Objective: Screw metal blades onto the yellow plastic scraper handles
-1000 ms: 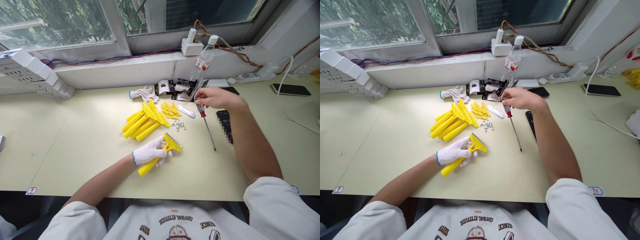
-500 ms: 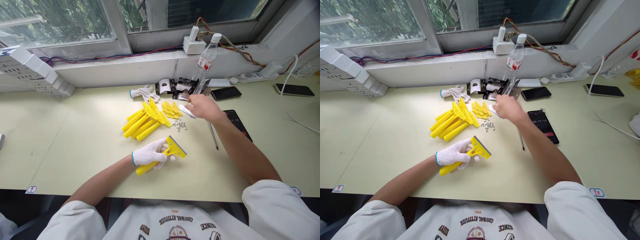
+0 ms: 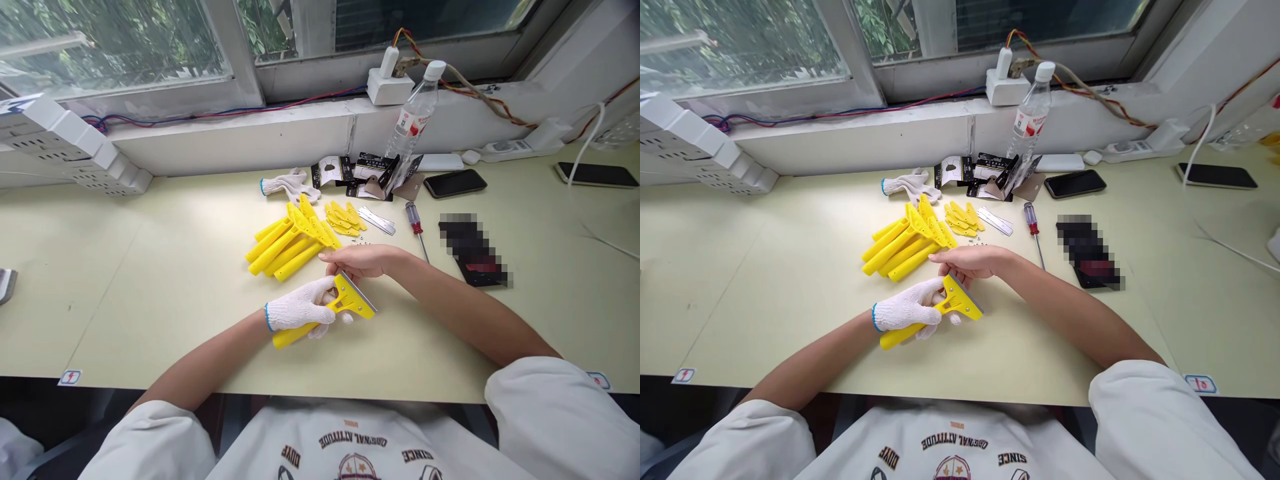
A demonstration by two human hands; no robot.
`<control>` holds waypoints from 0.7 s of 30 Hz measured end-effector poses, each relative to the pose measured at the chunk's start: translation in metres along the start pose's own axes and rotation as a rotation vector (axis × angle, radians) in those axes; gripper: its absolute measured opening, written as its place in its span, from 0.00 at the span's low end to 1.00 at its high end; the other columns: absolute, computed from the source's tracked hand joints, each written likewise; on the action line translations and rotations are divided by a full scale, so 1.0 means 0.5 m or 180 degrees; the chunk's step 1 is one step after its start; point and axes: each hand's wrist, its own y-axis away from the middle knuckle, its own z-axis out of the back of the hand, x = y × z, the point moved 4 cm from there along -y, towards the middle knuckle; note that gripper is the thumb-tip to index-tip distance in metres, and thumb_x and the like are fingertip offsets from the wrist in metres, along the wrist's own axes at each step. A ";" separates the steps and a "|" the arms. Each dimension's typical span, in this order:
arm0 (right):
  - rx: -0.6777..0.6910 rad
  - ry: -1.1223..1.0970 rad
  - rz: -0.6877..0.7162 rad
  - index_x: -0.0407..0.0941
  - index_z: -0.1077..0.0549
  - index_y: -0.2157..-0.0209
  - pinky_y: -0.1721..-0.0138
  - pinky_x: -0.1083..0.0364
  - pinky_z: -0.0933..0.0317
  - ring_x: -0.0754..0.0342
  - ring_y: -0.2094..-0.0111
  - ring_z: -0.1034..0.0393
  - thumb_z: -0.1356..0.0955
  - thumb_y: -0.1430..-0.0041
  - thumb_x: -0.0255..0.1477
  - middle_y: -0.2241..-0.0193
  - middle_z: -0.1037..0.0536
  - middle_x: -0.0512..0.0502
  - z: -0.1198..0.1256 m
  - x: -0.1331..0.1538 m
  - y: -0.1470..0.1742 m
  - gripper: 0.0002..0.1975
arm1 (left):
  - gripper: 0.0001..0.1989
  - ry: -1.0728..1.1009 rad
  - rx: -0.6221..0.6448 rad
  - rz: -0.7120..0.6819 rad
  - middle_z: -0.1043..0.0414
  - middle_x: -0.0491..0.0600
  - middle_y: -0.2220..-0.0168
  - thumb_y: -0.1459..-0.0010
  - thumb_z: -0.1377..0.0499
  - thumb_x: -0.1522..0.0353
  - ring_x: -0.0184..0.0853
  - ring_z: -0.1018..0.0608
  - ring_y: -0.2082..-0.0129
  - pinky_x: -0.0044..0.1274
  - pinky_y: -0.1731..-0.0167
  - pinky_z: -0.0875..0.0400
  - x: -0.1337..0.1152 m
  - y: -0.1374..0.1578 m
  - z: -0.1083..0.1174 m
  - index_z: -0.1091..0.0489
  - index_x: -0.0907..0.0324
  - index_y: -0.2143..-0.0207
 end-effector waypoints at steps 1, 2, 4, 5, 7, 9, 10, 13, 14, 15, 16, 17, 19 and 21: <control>0.0014 -0.0002 0.0024 0.41 0.20 0.61 0.67 0.56 0.29 0.52 0.67 0.21 0.32 0.31 0.58 0.65 0.14 0.40 -0.002 0.000 -0.002 0.31 | 0.26 -0.0004 0.0012 -0.0005 0.20 0.58 0.50 0.39 0.33 0.68 0.28 0.24 0.80 0.22 0.79 0.27 -0.001 0.000 0.000 0.36 0.57 0.41; 0.0013 -0.0006 0.0039 0.41 0.20 0.61 0.67 0.56 0.29 0.52 0.67 0.21 0.33 0.30 0.57 0.65 0.14 0.40 -0.004 -0.001 -0.003 0.30 | 0.26 -0.0009 0.0018 -0.0014 0.20 0.58 0.50 0.39 0.33 0.67 0.27 0.24 0.80 0.22 0.79 0.27 -0.001 0.000 -0.001 0.37 0.57 0.41; -0.0003 -0.0042 0.0048 0.42 0.21 0.62 0.66 0.56 0.28 0.52 0.66 0.20 0.33 0.28 0.55 0.64 0.13 0.40 -0.006 -0.001 -0.006 0.28 | 0.28 -0.0015 0.0016 -0.0040 0.20 0.57 0.50 0.39 0.33 0.67 0.27 0.24 0.80 0.21 0.80 0.28 -0.002 0.000 0.000 0.37 0.56 0.39; -0.0004 -0.0064 0.0047 0.42 0.21 0.63 0.66 0.56 0.28 0.51 0.65 0.19 0.33 0.28 0.54 0.63 0.13 0.40 -0.007 -0.002 -0.008 0.28 | 0.28 -0.0012 0.0004 -0.0051 0.20 0.57 0.50 0.39 0.33 0.67 0.27 0.24 0.80 0.21 0.81 0.28 -0.001 -0.001 0.000 0.37 0.56 0.39; 0.0028 -0.0068 0.0034 0.42 0.21 0.63 0.66 0.55 0.28 0.49 0.63 0.18 0.34 0.27 0.53 0.62 0.13 0.39 -0.008 -0.002 -0.008 0.28 | 0.29 0.0004 -0.0023 -0.0063 0.20 0.56 0.51 0.39 0.32 0.67 0.28 0.24 0.80 0.21 0.81 0.29 0.001 -0.001 0.001 0.37 0.56 0.39; 0.0009 -0.0045 0.0031 0.42 0.20 0.62 0.68 0.55 0.28 0.49 0.65 0.18 0.33 0.27 0.53 0.62 0.13 0.39 -0.007 0.000 -0.008 0.27 | 0.28 0.0031 -0.0050 -0.0079 0.20 0.57 0.51 0.39 0.32 0.66 0.28 0.24 0.80 0.21 0.82 0.29 0.003 -0.002 0.001 0.37 0.57 0.40; -0.0007 -0.0049 0.0030 0.42 0.21 0.62 0.69 0.55 0.29 0.50 0.66 0.18 0.33 0.28 0.53 0.62 0.13 0.39 -0.006 0.001 -0.007 0.27 | 0.29 0.0045 -0.0071 -0.0096 0.19 0.57 0.51 0.39 0.31 0.66 0.28 0.24 0.80 0.21 0.82 0.30 0.003 -0.003 0.001 0.37 0.57 0.40; -0.0043 -0.0136 0.0039 0.43 0.21 0.63 0.70 0.56 0.30 0.51 0.67 0.19 0.29 0.31 0.53 0.63 0.13 0.40 -0.003 0.004 -0.005 0.25 | 0.31 0.0052 -0.0173 -0.0111 0.19 0.57 0.51 0.38 0.31 0.65 0.27 0.24 0.81 0.21 0.83 0.30 0.000 -0.004 -0.001 0.40 0.56 0.38; -0.0029 -0.0147 0.0064 0.43 0.21 0.63 0.71 0.56 0.30 0.51 0.67 0.20 0.29 0.32 0.52 0.63 0.13 0.40 -0.003 0.005 -0.005 0.25 | 0.32 0.0043 -0.0209 -0.0101 0.19 0.57 0.51 0.38 0.31 0.65 0.28 0.24 0.81 0.21 0.83 0.30 -0.002 -0.004 -0.002 0.42 0.55 0.36; -0.0009 -0.0139 0.0102 0.42 0.20 0.63 0.71 0.56 0.30 0.51 0.68 0.20 0.29 0.32 0.51 0.63 0.13 0.40 -0.003 0.007 -0.005 0.24 | 0.34 0.0028 -0.0241 -0.0082 0.19 0.57 0.50 0.38 0.31 0.65 0.28 0.23 0.81 0.21 0.83 0.29 -0.003 -0.005 -0.003 0.43 0.55 0.35; 0.0035 -0.0125 0.0141 0.42 0.20 0.64 0.71 0.56 0.30 0.51 0.67 0.19 0.29 0.31 0.50 0.62 0.13 0.39 -0.003 0.009 -0.004 0.24 | 0.35 0.0009 -0.0269 -0.0063 0.19 0.58 0.50 0.37 0.32 0.65 0.28 0.23 0.81 0.21 0.83 0.29 -0.003 -0.005 -0.005 0.44 0.55 0.34; 0.0093 -0.0111 0.0173 0.41 0.19 0.63 0.70 0.56 0.29 0.51 0.67 0.19 0.29 0.31 0.50 0.62 0.13 0.39 -0.004 0.010 -0.004 0.24 | 0.36 -0.0012 -0.0302 -0.0054 0.19 0.58 0.49 0.37 0.32 0.65 0.28 0.23 0.81 0.21 0.83 0.29 -0.003 -0.005 -0.005 0.44 0.55 0.33; 0.0179 -0.0089 0.0195 0.41 0.18 0.63 0.68 0.56 0.27 0.51 0.66 0.18 0.29 0.31 0.48 0.61 0.12 0.38 -0.005 0.011 -0.003 0.23 | 0.37 -0.0062 -0.0382 -0.0052 0.19 0.60 0.48 0.36 0.33 0.64 0.28 0.23 0.81 0.20 0.84 0.30 0.000 -0.005 -0.005 0.47 0.54 0.30; 0.0155 -0.0081 0.0184 0.41 0.18 0.63 0.68 0.55 0.26 0.51 0.66 0.18 0.29 0.32 0.47 0.61 0.12 0.39 -0.004 0.011 -0.003 0.22 | 0.40 -0.0100 -0.0450 -0.0062 0.19 0.60 0.48 0.35 0.34 0.64 0.28 0.23 0.82 0.20 0.84 0.31 0.004 -0.004 -0.002 0.50 0.53 0.28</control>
